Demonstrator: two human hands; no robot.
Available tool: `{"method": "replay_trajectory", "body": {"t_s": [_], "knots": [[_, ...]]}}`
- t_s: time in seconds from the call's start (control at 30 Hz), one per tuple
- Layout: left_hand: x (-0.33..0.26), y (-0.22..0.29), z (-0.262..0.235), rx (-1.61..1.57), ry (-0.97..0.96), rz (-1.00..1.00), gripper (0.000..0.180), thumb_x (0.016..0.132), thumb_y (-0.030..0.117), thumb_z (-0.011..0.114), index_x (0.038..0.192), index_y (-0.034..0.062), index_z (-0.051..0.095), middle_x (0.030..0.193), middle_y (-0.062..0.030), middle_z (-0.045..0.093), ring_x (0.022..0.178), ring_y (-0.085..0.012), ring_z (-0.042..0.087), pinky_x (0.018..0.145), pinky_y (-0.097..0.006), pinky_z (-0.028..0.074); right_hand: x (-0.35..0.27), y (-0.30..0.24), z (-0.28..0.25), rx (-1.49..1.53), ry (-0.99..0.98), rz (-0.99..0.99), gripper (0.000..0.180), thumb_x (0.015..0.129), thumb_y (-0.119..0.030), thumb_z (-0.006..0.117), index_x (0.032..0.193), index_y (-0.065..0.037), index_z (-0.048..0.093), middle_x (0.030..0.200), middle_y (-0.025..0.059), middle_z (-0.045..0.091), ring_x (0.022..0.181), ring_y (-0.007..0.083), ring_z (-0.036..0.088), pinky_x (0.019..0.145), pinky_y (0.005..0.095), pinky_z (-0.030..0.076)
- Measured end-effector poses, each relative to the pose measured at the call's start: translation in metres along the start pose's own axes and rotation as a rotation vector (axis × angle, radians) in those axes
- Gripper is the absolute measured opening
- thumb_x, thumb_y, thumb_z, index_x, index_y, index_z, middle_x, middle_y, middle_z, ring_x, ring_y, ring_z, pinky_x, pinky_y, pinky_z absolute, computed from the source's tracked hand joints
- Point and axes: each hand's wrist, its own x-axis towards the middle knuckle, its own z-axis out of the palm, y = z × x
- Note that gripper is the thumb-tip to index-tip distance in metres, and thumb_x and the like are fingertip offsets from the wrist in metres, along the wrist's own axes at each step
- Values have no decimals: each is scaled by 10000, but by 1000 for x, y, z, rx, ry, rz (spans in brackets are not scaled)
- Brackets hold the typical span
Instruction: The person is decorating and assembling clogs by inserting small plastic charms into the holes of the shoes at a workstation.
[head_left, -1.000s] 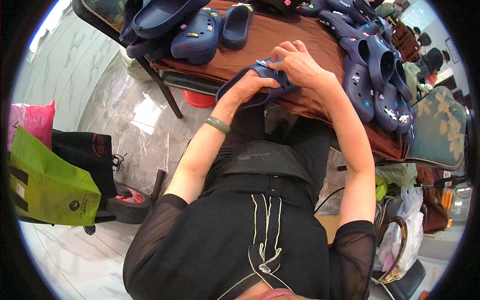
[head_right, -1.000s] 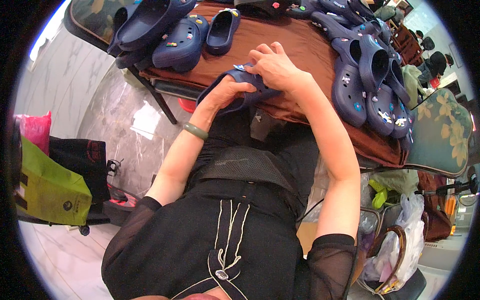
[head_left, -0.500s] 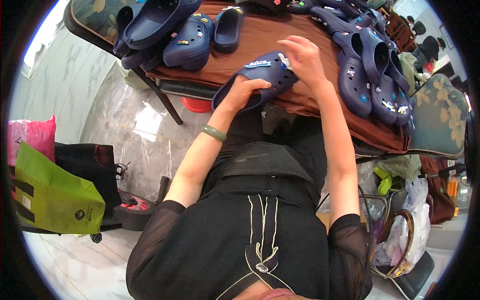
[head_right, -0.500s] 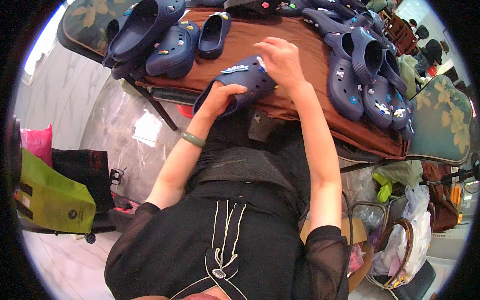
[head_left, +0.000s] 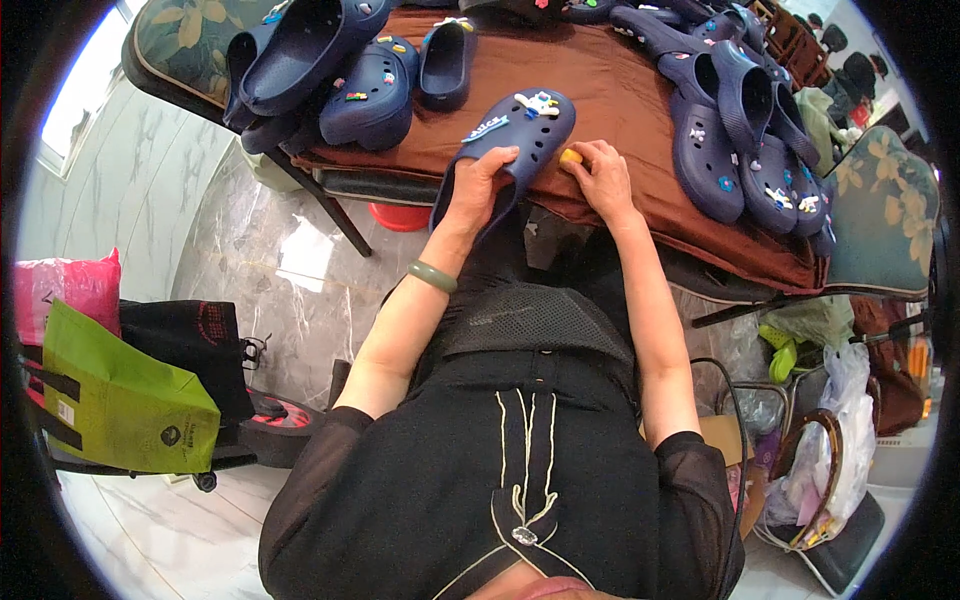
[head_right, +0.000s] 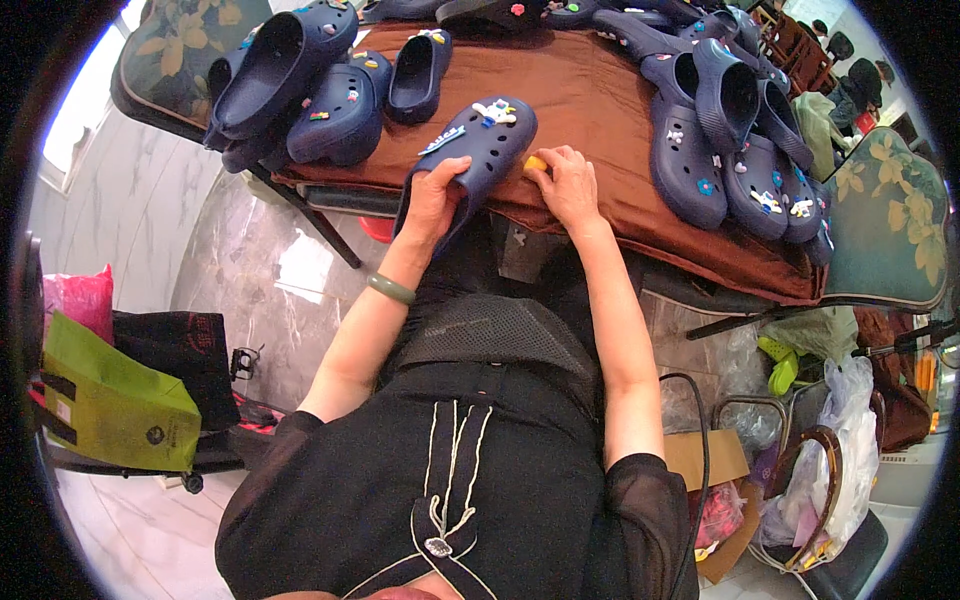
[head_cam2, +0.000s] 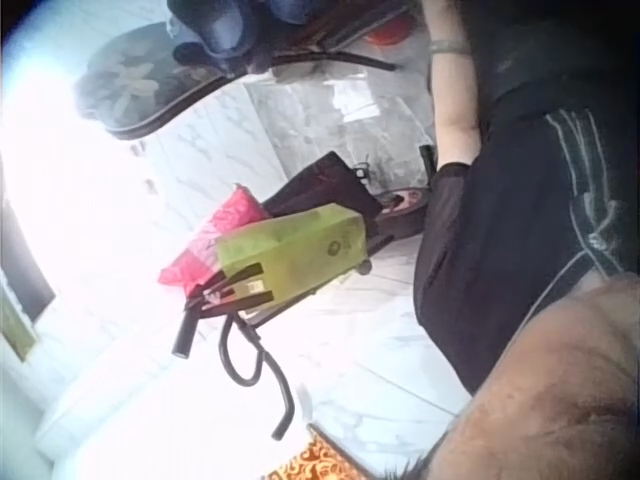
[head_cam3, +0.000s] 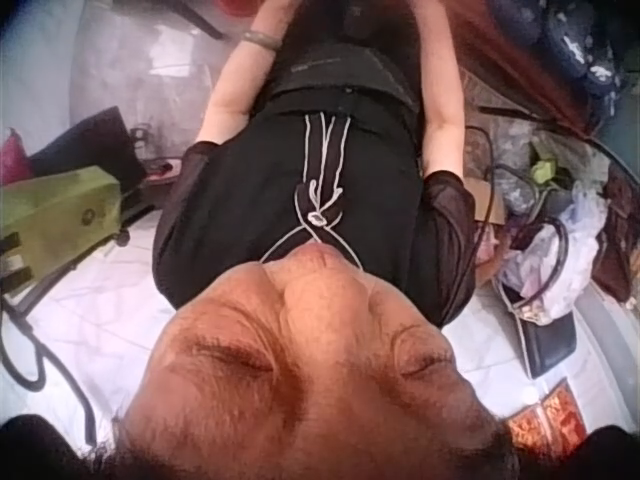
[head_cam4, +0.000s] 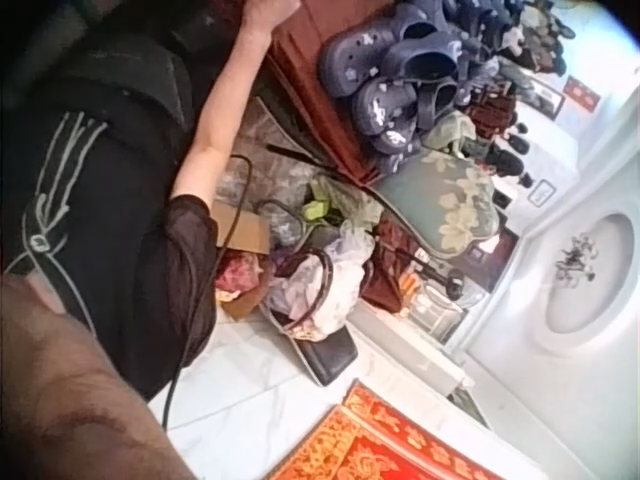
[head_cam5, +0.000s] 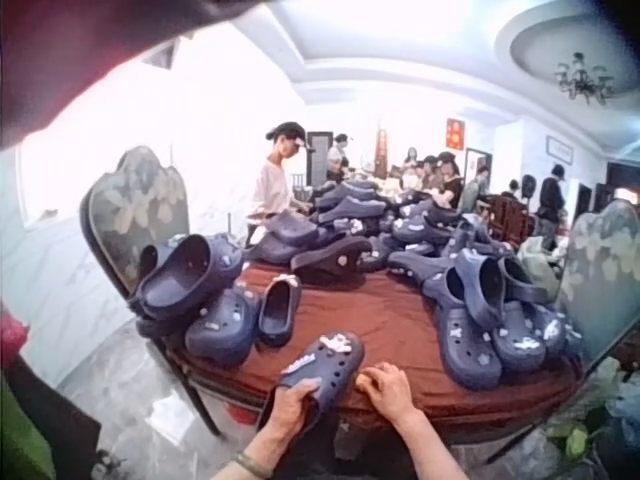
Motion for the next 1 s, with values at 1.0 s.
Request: {"method": "replay_trajectory", "body": {"t_s": [1.0], "knots": [[6, 0, -15, 58, -144, -47, 307, 774, 97, 648, 1062, 20, 571, 962, -34, 623, 834, -122, 608, 718, -265, 490, 35, -51, -25, 917, -330, 570, 238, 779, -178, 743, 872, -35, 577, 740, 19, 621, 615, 67, 563, 542, 182, 438]]}}
